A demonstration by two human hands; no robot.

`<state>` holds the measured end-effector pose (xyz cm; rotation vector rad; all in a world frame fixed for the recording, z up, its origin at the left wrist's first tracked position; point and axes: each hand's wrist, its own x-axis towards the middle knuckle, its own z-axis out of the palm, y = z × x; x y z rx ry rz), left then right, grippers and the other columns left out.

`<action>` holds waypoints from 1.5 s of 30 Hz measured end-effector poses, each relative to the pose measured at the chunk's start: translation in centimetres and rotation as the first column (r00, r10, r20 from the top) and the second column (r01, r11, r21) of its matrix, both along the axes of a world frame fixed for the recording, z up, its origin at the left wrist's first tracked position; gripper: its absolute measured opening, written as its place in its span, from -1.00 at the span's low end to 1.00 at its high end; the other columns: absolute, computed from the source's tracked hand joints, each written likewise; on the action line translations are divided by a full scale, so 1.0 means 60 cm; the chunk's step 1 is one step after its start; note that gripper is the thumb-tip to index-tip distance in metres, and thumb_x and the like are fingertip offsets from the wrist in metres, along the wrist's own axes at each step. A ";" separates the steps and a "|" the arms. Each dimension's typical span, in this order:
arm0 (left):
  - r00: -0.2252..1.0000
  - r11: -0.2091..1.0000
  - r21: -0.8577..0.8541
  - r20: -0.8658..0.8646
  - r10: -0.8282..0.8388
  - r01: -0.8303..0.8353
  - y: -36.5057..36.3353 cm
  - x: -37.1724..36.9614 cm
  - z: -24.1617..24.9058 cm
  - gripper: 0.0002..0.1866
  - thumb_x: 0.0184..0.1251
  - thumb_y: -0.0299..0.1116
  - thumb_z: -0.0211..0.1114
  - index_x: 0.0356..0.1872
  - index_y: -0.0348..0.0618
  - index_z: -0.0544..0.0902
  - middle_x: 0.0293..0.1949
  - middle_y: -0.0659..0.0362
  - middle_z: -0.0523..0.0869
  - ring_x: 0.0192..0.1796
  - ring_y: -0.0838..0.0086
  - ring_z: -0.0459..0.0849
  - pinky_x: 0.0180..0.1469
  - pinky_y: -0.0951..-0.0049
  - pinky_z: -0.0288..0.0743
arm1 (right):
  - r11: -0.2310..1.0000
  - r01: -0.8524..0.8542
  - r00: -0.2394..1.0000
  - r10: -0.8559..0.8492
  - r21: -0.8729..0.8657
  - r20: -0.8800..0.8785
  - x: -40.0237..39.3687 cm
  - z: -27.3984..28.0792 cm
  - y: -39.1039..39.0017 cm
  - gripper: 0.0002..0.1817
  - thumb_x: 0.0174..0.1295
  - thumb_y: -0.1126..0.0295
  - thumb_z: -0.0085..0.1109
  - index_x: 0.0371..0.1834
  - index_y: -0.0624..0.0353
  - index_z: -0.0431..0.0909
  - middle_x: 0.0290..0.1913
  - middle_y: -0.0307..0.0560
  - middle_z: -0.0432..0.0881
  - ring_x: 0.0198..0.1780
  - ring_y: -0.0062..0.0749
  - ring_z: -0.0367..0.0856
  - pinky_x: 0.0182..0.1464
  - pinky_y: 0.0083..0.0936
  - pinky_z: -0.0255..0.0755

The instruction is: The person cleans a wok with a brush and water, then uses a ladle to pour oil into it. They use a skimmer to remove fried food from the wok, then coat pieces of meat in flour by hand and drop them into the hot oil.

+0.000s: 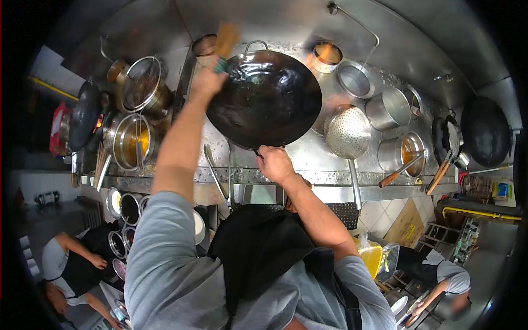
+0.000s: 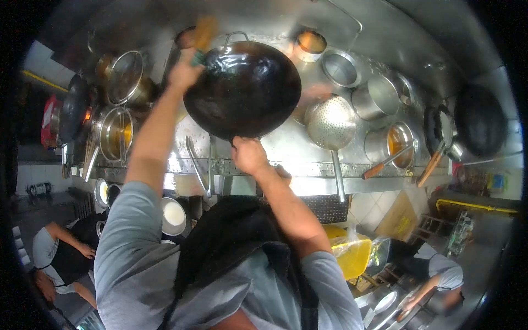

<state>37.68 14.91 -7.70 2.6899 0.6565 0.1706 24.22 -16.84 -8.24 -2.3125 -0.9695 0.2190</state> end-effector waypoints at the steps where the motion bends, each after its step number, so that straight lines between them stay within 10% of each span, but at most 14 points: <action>1: 0.997 0.998 -0.065 0.072 -0.012 0.016 -0.030 0.008 -0.074 -0.16 0.18 -0.01 0.38 0.49 0.29 0.19 0.06 -0.08 0.68 0.11 0.05 0.67 0.14 0.10 0.53 | 1.000 0.002 1.000 -0.003 0.007 0.006 0.003 -0.005 0.000 -0.86 0.14 0.40 0.21 -0.39 0.24 0.50 -0.36 0.15 0.66 -0.25 0.10 0.66 -0.08 -0.07 0.50; 5: 0.857 0.643 -0.735 -0.175 -0.485 0.214 -0.248 -0.084 -0.033 -0.13 0.08 -0.19 0.50 0.48 0.11 0.31 0.00 0.04 0.69 -0.24 0.43 0.69 -0.33 0.49 0.61 | 1.000 -0.005 1.000 0.005 0.031 0.005 0.007 -0.015 0.002 -0.86 0.13 0.40 0.22 -0.41 0.23 0.50 -0.37 0.15 0.65 -0.26 0.11 0.65 -0.09 -0.06 0.49; 8: 0.556 0.553 -0.603 -0.208 -0.805 0.575 -0.188 -0.123 0.028 -0.13 0.10 -0.10 0.49 0.48 0.15 0.31 0.10 -0.04 0.66 0.04 0.34 0.64 0.12 0.39 0.49 | 1.000 0.025 1.000 -0.025 0.015 -0.012 0.003 -0.014 0.004 -0.87 0.13 0.40 0.21 -0.42 0.23 0.50 -0.36 0.15 0.66 -0.24 0.11 0.64 -0.09 -0.07 0.50; 11: 0.654 0.862 -0.058 -0.626 -0.425 0.503 0.024 -0.074 0.013 -0.31 0.05 -0.03 0.47 0.30 0.24 0.52 0.11 0.01 0.69 0.14 0.13 0.66 0.12 0.21 0.56 | 0.999 0.041 0.999 -0.041 -0.007 -0.011 -0.001 -0.009 0.010 -0.87 0.12 0.41 0.21 -0.41 0.23 0.52 -0.35 0.16 0.66 -0.23 0.11 0.65 -0.10 -0.08 0.50; 16: 0.992 0.993 -0.002 -0.028 0.120 -0.120 0.043 0.000 0.078 -0.24 0.27 0.09 0.26 0.49 0.42 0.19 0.05 -0.02 0.71 0.09 0.05 0.68 0.12 0.08 0.54 | 0.998 0.044 0.999 -0.044 0.050 -0.004 -0.003 -0.006 0.012 -0.88 0.10 0.43 0.22 -0.42 0.24 0.51 -0.40 0.16 0.65 -0.30 0.12 0.65 -0.13 -0.06 0.50; 21: 0.898 0.931 -0.265 -0.296 -0.326 0.250 -0.157 -0.054 -0.077 -0.15 0.08 -0.10 0.48 0.46 0.21 0.32 0.22 -0.03 0.60 0.21 0.13 0.61 0.21 0.21 0.49 | 0.998 0.021 1.000 -0.021 0.051 0.012 -0.005 -0.013 0.011 -0.86 0.10 0.42 0.23 -0.44 0.24 0.49 -0.42 0.15 0.64 -0.30 0.11 0.65 -0.16 -0.08 0.51; 23: 0.812 0.549 -0.822 -0.214 -0.543 0.150 -0.237 -0.094 -0.028 -0.11 0.09 -0.16 0.49 0.49 0.03 0.29 0.23 -0.11 0.58 0.19 0.20 0.60 0.24 0.35 0.44 | 0.999 0.010 0.999 -0.011 0.042 0.042 -0.002 -0.011 0.013 -0.86 0.11 0.42 0.24 -0.44 0.23 0.49 -0.42 0.15 0.64 -0.30 0.11 0.65 -0.17 -0.09 0.51; 27: 0.563 0.711 -0.454 -0.436 -0.703 0.536 -0.133 -0.124 0.081 -0.14 -0.01 -0.04 0.54 0.42 0.28 0.41 0.17 -0.03 0.65 0.17 0.13 0.63 0.24 0.34 0.44 | 0.999 0.032 0.999 -0.032 -0.013 0.015 -0.006 -0.008 0.016 -0.86 0.12 0.41 0.23 -0.41 0.23 0.49 -0.41 0.16 0.65 -0.29 0.11 0.65 -0.14 -0.09 0.51; 28: 0.645 0.738 -0.026 -0.467 -0.605 0.674 -0.055 -0.106 0.033 -0.26 0.01 -0.06 0.52 0.32 0.24 0.52 0.11 0.01 0.70 0.14 0.12 0.66 0.20 0.30 0.50 | 0.999 0.040 0.999 -0.040 -0.018 0.012 -0.007 -0.005 0.018 -0.86 0.12 0.41 0.23 -0.40 0.23 0.50 -0.40 0.16 0.65 -0.28 0.11 0.65 -0.13 -0.09 0.51; 31: 0.969 0.977 0.184 -0.239 -0.060 0.106 0.061 -0.041 0.097 -0.42 0.29 -0.03 0.23 0.36 0.29 0.41 -0.01 -0.06 0.73 0.09 0.11 0.70 0.10 0.16 0.56 | 0.999 0.044 0.999 -0.044 -0.003 -0.001 -0.008 -0.004 0.024 -0.87 0.12 0.42 0.22 -0.39 0.22 0.50 -0.39 0.17 0.65 -0.26 0.11 0.65 -0.12 -0.08 0.50; 36: 0.993 0.998 -0.068 0.114 0.005 0.003 -0.006 -0.005 0.020 -0.22 0.21 -0.05 0.34 0.48 0.39 0.22 0.11 -0.07 0.67 0.14 0.05 0.66 0.16 0.11 0.52 | 0.998 0.057 0.998 -0.057 0.011 -0.014 -0.009 0.000 0.016 -0.89 0.11 0.43 0.21 -0.38 0.22 0.50 -0.38 0.14 0.65 -0.26 0.11 0.65 -0.11 -0.08 0.50; 39: 0.930 0.940 -0.204 -0.194 -0.311 0.272 -0.141 -0.043 -0.079 -0.25 0.06 -0.06 0.46 0.34 0.21 0.41 0.10 0.00 0.68 0.13 0.10 0.68 0.14 0.12 0.54 | 0.997 0.039 0.999 -0.041 0.059 0.029 -0.008 -0.012 0.015 -0.87 0.11 0.42 0.22 -0.38 0.22 0.51 -0.39 0.14 0.65 -0.27 0.12 0.64 -0.11 -0.07 0.49; 41: 0.840 0.652 -0.662 -0.064 -0.539 0.368 -0.229 -0.087 -0.076 -0.17 0.09 -0.10 0.50 0.44 0.07 0.38 0.20 -0.04 0.62 0.10 0.15 0.66 0.19 0.35 0.49 | 0.999 0.034 0.998 -0.035 0.027 0.044 -0.007 -0.012 0.016 -0.87 0.11 0.41 0.23 -0.37 0.23 0.51 -0.39 0.14 0.65 -0.27 0.12 0.64 -0.12 -0.07 0.49; 45: 0.565 0.633 -0.402 -0.287 -0.773 0.662 -0.142 -0.129 0.036 -0.19 0.08 -0.06 0.50 0.43 0.23 0.39 0.22 -0.04 0.62 0.19 0.11 0.61 0.25 0.29 0.43 | 0.998 0.055 0.998 -0.055 0.021 0.027 -0.014 -0.005 0.019 -0.85 0.11 0.40 0.24 -0.36 0.23 0.52 -0.39 0.13 0.64 -0.27 0.12 0.64 -0.11 -0.06 0.49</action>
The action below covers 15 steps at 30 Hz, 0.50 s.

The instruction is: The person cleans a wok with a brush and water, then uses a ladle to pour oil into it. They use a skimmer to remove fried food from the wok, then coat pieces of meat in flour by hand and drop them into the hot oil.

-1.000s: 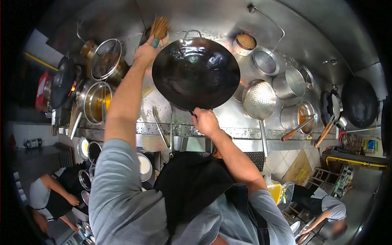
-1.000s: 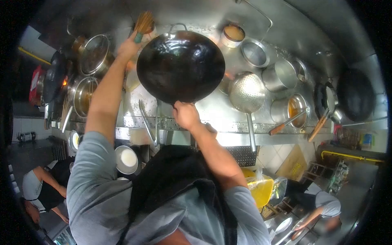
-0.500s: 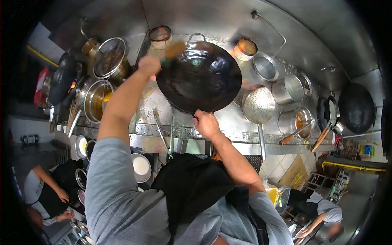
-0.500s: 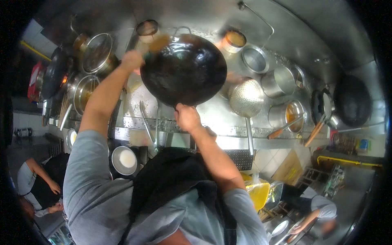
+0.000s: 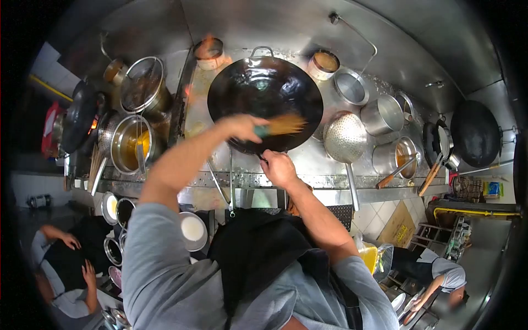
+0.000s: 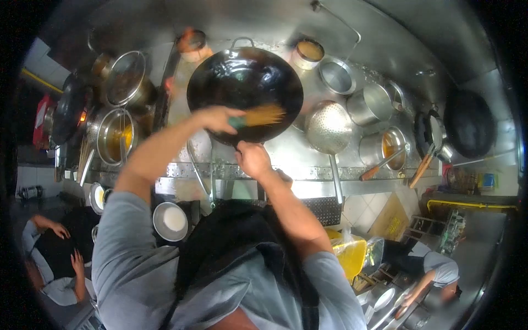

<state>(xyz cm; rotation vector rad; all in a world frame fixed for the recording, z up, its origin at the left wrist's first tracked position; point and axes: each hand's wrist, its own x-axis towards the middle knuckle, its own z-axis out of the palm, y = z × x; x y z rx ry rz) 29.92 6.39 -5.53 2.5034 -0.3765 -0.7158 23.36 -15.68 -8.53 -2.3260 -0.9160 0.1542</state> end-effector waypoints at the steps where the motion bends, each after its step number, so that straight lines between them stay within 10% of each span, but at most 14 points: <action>1: 0.997 0.961 0.277 0.078 -0.002 -0.019 0.062 0.022 -0.012 -0.19 0.07 -0.06 0.51 0.42 0.29 0.39 0.18 -0.01 0.65 0.15 0.11 0.64 0.20 0.26 0.48 | 1.000 -0.009 1.000 0.009 -0.001 -0.001 0.000 -0.003 0.001 -0.86 0.11 0.41 0.25 -0.36 0.22 0.52 -0.37 0.13 0.65 -0.27 0.12 0.64 -0.10 -0.06 0.49; 2: 0.978 0.845 0.494 0.103 0.179 -0.207 0.121 0.048 -0.010 -0.20 0.11 -0.07 0.47 0.44 0.33 0.35 0.11 0.01 0.68 0.11 0.13 0.66 0.15 0.21 0.51 | 1.000 -0.022 1.000 0.022 0.001 0.005 0.000 -0.003 0.003 -0.86 0.11 0.41 0.25 -0.36 0.22 0.52 -0.37 0.13 0.65 -0.27 0.12 0.64 -0.10 -0.06 0.49; 6: 0.445 0.505 -0.071 0.377 0.812 -0.860 0.241 0.062 0.052 -0.22 0.21 -0.06 0.36 0.48 0.36 0.26 0.09 -0.08 0.68 0.15 0.09 0.65 0.19 0.21 0.49 | 0.997 0.033 0.997 -0.038 -0.074 -0.074 -0.010 -0.002 0.006 -0.86 0.09 0.44 0.27 -0.31 0.22 0.55 -0.30 0.12 0.66 -0.19 0.07 0.65 -0.04 -0.13 0.50; 10: 0.302 0.462 -0.533 0.362 0.882 -0.709 0.234 -0.077 0.007 -0.18 0.20 -0.06 0.39 0.50 0.19 0.24 0.10 -0.12 0.67 0.14 0.09 0.65 0.17 0.25 0.47 | 0.945 0.109 0.972 -0.166 0.309 0.166 -0.051 0.040 -0.009 -0.71 0.12 0.49 0.27 -0.05 0.19 0.62 -0.14 0.04 0.63 -0.12 0.02 0.61 0.03 -0.19 0.48; 15: 0.305 0.372 -0.278 0.256 0.917 -0.885 0.114 -0.336 -0.228 -0.07 0.26 -0.31 0.27 0.57 0.15 -0.11 -0.02 -0.29 0.66 -0.04 -0.19 0.68 -0.01 0.02 0.55 | 0.944 0.187 0.982 -0.175 0.273 -0.068 -0.155 -0.030 -0.192 -0.80 0.20 0.51 0.25 -0.11 0.26 0.63 -0.25 0.10 0.67 -0.31 -0.09 0.68 -0.25 -0.38 0.56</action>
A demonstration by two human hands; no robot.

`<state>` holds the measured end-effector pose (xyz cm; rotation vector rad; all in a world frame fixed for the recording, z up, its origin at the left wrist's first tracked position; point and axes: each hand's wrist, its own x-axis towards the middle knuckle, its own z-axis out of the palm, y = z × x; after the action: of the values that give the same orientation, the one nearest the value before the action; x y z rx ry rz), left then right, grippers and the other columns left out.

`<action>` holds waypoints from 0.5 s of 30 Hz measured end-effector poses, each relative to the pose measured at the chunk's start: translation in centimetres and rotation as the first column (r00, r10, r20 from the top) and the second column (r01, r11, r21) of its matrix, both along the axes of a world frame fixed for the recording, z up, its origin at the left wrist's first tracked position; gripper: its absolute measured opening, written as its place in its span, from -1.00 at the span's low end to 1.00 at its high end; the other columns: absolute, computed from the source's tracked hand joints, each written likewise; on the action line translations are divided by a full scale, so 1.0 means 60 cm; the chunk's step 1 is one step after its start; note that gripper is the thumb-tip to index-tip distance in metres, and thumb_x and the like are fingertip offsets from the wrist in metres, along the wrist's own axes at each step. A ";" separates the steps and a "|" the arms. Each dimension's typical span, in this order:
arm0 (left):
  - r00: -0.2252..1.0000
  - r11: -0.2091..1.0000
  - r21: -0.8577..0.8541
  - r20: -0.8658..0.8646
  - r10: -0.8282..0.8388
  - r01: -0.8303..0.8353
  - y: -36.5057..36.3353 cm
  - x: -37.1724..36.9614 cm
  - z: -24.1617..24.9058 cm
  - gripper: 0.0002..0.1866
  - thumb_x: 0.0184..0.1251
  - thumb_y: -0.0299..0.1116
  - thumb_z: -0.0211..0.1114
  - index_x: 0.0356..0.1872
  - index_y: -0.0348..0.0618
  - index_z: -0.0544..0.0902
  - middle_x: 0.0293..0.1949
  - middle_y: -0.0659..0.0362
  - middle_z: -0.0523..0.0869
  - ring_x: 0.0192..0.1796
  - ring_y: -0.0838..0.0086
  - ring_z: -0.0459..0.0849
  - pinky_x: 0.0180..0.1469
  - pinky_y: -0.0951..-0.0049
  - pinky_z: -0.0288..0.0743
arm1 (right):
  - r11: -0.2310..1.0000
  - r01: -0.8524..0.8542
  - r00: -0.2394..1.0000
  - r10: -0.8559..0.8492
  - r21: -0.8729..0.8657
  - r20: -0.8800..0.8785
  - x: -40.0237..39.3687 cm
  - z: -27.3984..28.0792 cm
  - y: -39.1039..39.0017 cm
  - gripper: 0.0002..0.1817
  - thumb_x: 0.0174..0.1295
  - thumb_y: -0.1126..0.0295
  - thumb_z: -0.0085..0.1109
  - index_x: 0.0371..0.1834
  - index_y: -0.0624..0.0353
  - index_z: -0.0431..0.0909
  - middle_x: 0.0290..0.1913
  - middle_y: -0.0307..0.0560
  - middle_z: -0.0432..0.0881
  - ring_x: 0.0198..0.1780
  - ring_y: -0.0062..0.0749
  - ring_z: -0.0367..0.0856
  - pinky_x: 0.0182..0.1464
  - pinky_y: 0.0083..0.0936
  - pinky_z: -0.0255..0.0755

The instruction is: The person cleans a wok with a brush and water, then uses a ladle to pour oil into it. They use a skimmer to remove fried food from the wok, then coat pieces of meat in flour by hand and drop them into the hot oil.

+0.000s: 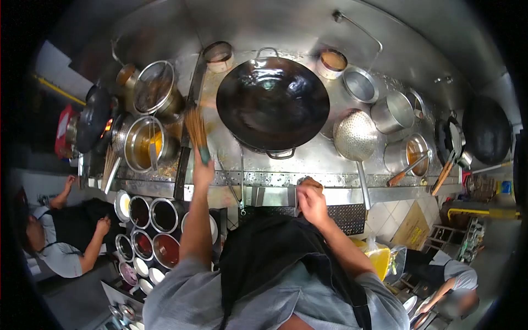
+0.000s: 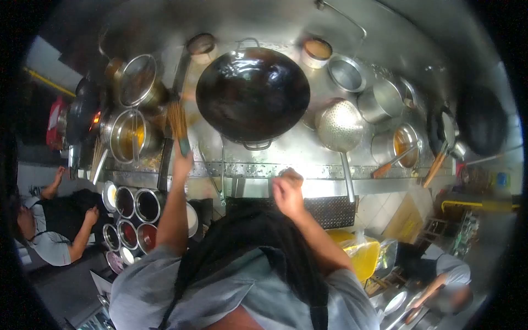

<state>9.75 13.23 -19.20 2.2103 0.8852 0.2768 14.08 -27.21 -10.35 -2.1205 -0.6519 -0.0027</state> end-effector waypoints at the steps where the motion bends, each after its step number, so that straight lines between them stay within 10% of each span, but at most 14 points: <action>1: 0.949 0.998 -0.047 -0.315 0.027 -0.044 -0.031 -0.034 -0.008 -0.05 0.27 -0.31 0.25 0.57 0.17 -0.18 -0.09 -0.35 0.67 -0.13 -0.22 0.70 -0.06 -0.02 0.57 | 0.999 0.031 0.997 -0.034 -0.040 -0.070 -0.021 -0.013 -0.039 -0.82 0.22 0.51 0.23 -0.12 0.27 0.63 -0.30 0.10 0.67 -0.35 -0.12 0.69 -0.28 -0.38 0.56; 3: 0.848 0.959 -0.266 -0.527 -0.059 -0.099 -0.092 -0.073 0.021 0.00 0.27 -0.23 0.22 0.57 0.19 -0.29 -0.10 -0.39 0.66 -0.20 -0.19 0.72 -0.08 -0.02 0.58 | 0.980 0.085 0.964 -0.127 -0.182 -0.234 -0.075 -0.080 -0.142 -0.83 0.26 0.52 0.17 -0.11 0.27 0.63 -0.32 0.11 0.69 -0.34 -0.13 0.71 -0.26 -0.39 0.57; 5: 0.823 0.995 0.027 -0.565 -0.066 0.099 -0.068 -0.105 -0.087 -0.13 0.25 -0.19 0.25 0.56 0.08 0.03 -0.07 -0.34 0.67 -0.17 -0.15 0.72 -0.02 0.03 0.57 | 0.928 0.032 0.861 -0.214 -0.372 -0.460 -0.114 -0.107 -0.243 -0.78 0.28 0.41 0.14 -0.07 0.23 0.63 -0.28 0.10 0.72 -0.29 -0.16 0.73 -0.15 -0.36 0.59; 8: 0.747 0.907 0.059 -0.590 -0.306 0.418 -0.101 -0.049 0.072 -0.57 0.26 -0.18 0.27 0.11 -0.15 0.61 -0.03 -0.19 0.70 -0.03 0.00 0.70 0.07 0.15 0.54 | 0.735 -0.062 0.845 -0.321 -0.675 -0.428 -0.194 -0.243 -0.407 -0.73 0.30 0.27 0.06 -0.14 0.19 0.66 -0.34 0.04 0.72 -0.30 -0.22 0.74 -0.14 -0.37 0.60; 12: 0.696 0.719 -0.084 -0.198 -0.690 0.690 -0.316 0.067 0.243 -0.66 0.33 -0.17 0.27 -0.08 -0.25 0.69 -0.08 -0.11 0.72 0.00 0.11 0.70 0.02 0.24 0.54 | 0.703 -0.212 0.667 -0.403 -0.679 -0.626 -0.264 -0.369 -0.586 -0.69 0.30 0.22 0.00 -0.25 0.19 0.67 -0.36 0.00 0.73 -0.33 -0.24 0.74 -0.17 -0.41 0.60; 15: 0.487 0.463 -0.225 0.059 -0.872 0.857 -0.581 0.170 0.297 -0.56 0.37 -0.20 0.29 0.17 -0.23 0.58 0.08 -0.03 0.69 0.12 0.20 0.67 0.19 0.33 0.49 | 0.733 -0.421 0.742 -0.060 -0.534 -0.667 -0.292 -0.472 -0.695 -0.70 0.30 0.24 0.01 -0.35 0.21 0.66 -0.36 -0.01 0.72 -0.37 -0.29 0.73 -0.22 -0.40 0.60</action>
<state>19.93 -21.65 -1.38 2.1512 -0.2875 -0.3914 -3.44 -68.91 -38.69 -2.4618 -0.4649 1.2222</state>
